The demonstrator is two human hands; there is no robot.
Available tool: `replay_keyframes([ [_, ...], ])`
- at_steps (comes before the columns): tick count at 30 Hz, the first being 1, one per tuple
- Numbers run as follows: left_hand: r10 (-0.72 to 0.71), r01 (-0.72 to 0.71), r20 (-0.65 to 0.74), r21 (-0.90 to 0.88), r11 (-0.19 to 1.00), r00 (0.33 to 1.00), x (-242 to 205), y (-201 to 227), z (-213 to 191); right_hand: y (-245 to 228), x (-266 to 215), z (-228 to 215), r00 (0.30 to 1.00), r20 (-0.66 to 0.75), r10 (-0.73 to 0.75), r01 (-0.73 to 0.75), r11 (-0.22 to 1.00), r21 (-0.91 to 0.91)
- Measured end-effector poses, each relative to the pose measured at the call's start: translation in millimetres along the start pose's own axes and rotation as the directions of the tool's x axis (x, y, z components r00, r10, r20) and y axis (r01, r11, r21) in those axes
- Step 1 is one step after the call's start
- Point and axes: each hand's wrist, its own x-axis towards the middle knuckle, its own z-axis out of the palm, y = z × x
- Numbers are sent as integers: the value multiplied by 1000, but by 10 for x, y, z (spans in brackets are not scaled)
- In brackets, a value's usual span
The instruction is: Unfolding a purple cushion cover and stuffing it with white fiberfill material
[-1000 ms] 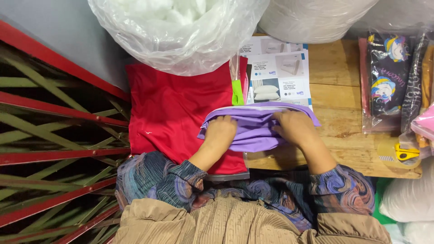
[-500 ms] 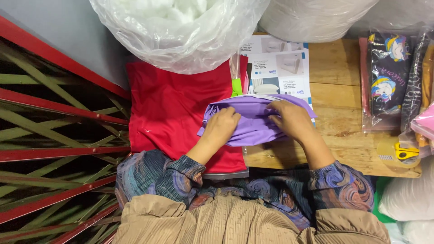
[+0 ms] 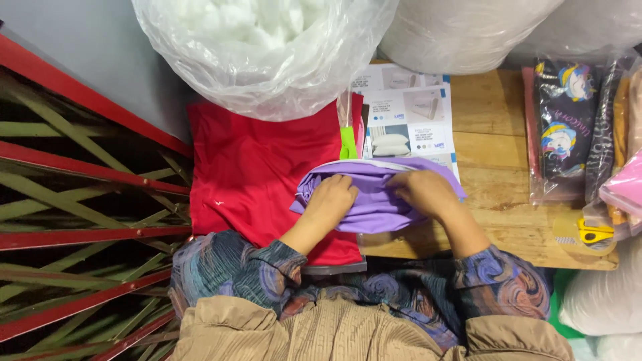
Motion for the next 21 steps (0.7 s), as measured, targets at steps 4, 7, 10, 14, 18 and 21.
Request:
replay_keyframes([
  [4, 18, -15, -108, 34, 999, 994, -118, -68, 176, 213, 193, 297, 999, -9, -43, 42, 994, -97],
  [7, -245, 215, 204, 160, 963, 948, -104, -72, 10, 341, 249, 265, 992, -128, -11, -16, 979, -204],
  [10, -344, 256, 408, 257, 932, 846, -42, -71, -106, 180, 135, 0, 990, -122, -67, 61, 997, -46],
  [14, -125, 129, -54, 74, 989, 991, -165, -62, 283, 251, 198, 313, 982, -154, -113, 92, 986, -136],
  [18, -268, 251, 232, 101, 963, 935, -211, -164, 159, 476, 339, 557, 1000, 8, -19, 20, 939, -344],
  [21, -239, 224, 257, 84, 971, 936, -178, -235, 122, 445, 323, 553, 999, 29, -34, 43, 921, -387],
])
